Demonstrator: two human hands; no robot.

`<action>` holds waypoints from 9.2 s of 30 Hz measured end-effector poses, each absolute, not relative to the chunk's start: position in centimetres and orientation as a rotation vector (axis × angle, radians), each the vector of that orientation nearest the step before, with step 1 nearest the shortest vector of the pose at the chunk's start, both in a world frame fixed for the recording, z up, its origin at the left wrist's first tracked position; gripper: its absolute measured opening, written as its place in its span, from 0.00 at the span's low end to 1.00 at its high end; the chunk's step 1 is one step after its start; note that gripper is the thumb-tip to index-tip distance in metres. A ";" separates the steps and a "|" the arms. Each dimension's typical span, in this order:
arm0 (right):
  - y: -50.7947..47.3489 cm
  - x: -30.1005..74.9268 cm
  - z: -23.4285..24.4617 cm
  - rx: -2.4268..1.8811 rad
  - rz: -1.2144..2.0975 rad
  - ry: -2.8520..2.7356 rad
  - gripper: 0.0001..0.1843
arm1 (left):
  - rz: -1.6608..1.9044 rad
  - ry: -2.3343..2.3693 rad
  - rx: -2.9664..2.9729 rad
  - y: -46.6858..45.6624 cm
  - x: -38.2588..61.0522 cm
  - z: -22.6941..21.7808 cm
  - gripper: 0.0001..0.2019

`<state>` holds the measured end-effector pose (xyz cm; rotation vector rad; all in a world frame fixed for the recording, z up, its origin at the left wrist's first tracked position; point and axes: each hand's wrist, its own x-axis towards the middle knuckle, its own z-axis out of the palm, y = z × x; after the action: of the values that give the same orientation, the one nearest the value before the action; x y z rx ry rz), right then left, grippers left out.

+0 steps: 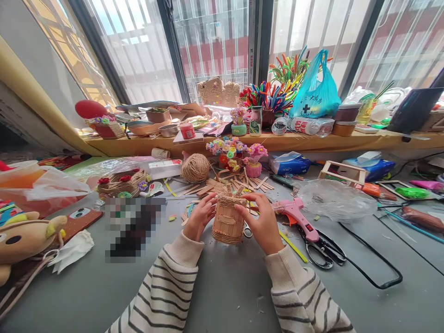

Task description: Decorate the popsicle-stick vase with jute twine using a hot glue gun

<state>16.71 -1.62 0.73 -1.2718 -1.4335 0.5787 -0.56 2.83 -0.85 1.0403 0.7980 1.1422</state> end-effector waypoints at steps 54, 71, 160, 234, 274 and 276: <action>-8.1 7.4 0.2 -0.674 -0.235 -1.951 0.07 | 1.238 2.078 3.088 2.6 0.9 3.2 0.14; -9.1 4.2 -2.2 -0.394 -0.260 -2.019 0.10 | 0.919 2.111 3.069 1.7 0.7 3.3 0.18; -2.0 14.2 -0.6 -1.392 -0.097 -1.774 0.36 | 1.479 1.632 2.874 1.1 -0.5 -1.4 0.21; -1.3 18.8 -0.1 -1.373 0.089 -2.020 0.28 | 1.059 0.954 1.703 1.7 -1.8 -1.7 0.48; -1.8 16.4 0.1 -1.326 0.002 -1.706 0.10 | 1.110 1.116 1.446 1.5 -1.3 -1.6 0.46; -1.8 16.5 0.2 -1.325 -0.062 -1.638 0.09 | 1.107 1.114 1.440 1.5 -1.3 -1.6 0.46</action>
<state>16.55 -1.83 0.22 -1.3255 -1.6378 -0.0623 -1.30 1.48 -1.56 1.4403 1.1138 1.1074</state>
